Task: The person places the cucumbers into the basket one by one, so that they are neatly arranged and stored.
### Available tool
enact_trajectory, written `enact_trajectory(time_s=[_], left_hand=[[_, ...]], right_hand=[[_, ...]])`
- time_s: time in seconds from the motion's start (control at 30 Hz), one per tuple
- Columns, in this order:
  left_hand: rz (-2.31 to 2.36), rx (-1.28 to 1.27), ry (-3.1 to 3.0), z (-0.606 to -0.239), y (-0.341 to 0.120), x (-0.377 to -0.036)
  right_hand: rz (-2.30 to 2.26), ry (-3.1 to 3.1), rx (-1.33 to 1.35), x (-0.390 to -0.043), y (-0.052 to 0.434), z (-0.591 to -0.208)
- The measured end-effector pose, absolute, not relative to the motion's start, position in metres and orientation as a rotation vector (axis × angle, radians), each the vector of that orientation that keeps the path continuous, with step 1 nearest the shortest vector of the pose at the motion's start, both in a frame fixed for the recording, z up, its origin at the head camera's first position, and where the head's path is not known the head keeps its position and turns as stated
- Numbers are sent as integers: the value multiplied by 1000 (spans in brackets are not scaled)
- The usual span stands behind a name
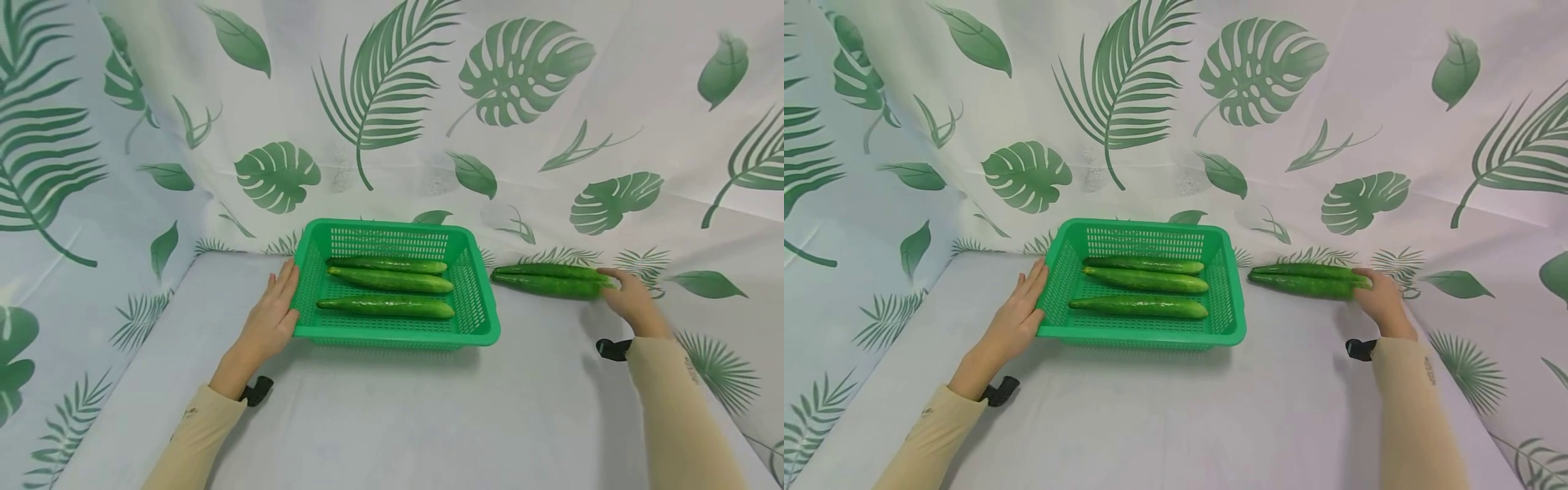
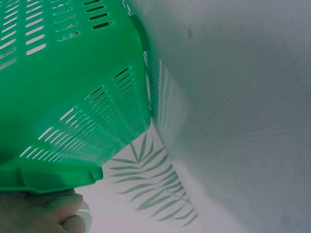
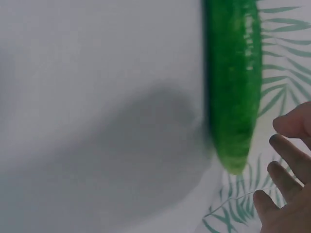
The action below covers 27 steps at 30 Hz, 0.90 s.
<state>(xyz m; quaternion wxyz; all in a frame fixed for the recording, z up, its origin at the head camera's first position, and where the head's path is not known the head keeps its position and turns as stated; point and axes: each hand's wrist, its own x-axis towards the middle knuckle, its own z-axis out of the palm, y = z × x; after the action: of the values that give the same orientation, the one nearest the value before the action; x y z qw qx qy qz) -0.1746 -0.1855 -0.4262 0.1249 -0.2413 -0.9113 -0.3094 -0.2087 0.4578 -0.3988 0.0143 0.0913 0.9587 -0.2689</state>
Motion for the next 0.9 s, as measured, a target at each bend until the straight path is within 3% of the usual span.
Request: enact_trajectory(time_s=[0.3, 0.6, 0.9], left_hand=[[-898, -699, -2667, -425, -185, -174], [-904, -695, -2664, -426, -185, -173], [-908, -697, -2657, -426, -186, -174]], right_hand=[[-661, 3090, -74, -214, 467, -429], [-631, 3075, -68, -205, 470, -431], [-814, 3111, -133, -166, 464, -435]])
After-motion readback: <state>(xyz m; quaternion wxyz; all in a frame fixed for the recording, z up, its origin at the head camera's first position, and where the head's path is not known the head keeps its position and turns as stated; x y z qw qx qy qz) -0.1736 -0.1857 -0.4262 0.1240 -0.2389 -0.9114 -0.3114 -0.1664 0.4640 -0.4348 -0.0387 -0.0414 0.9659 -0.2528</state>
